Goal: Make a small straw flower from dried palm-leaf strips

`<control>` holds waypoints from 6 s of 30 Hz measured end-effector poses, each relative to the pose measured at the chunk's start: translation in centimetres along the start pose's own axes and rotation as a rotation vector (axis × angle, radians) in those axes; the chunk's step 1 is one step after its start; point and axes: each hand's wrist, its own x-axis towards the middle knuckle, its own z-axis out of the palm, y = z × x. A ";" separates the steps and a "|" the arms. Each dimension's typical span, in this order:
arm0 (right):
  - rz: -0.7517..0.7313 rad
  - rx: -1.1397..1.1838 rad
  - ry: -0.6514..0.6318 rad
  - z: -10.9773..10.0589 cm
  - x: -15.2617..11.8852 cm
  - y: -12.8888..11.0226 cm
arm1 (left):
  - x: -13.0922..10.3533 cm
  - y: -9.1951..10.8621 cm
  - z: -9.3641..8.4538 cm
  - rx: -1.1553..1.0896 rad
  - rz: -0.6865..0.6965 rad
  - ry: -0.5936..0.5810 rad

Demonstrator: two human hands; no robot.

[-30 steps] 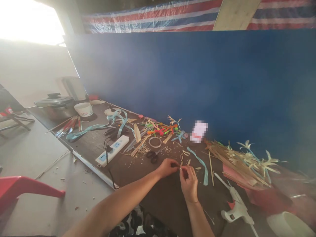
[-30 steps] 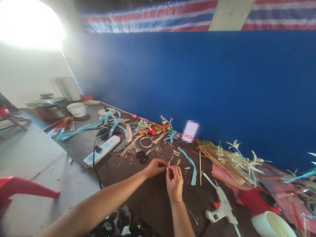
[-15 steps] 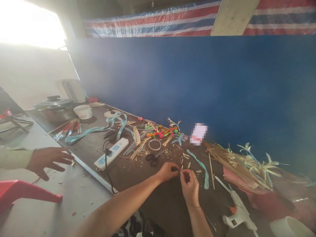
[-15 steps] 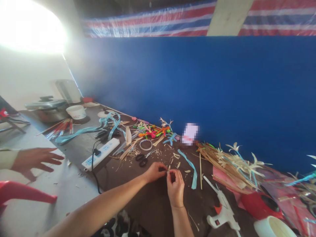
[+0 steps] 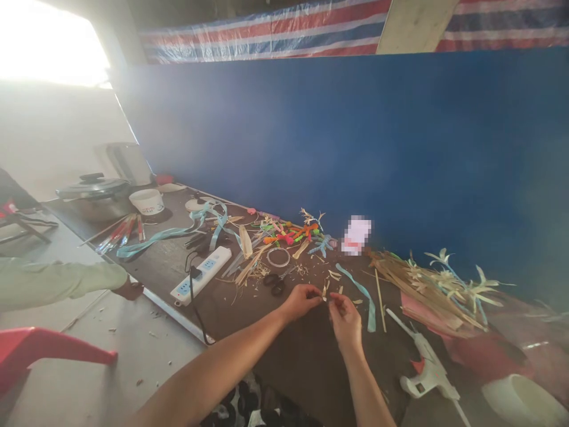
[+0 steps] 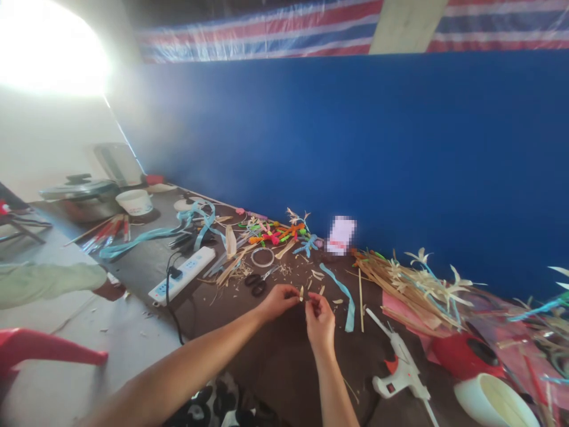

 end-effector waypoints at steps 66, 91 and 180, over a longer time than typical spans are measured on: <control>0.036 0.074 -0.100 -0.3 -0.4 0.9 | -0.2 1.2 -0.7 0.072 0.106 -0.118; 0.035 0.045 -0.077 -0.3 -0.8 -0.1 | -0.1 1.1 -0.6 0.087 0.120 -0.071; 0.449 -1.029 0.260 -17.6 -5.4 1.9 | 0.1 1.1 -0.4 -0.088 -0.004 -0.071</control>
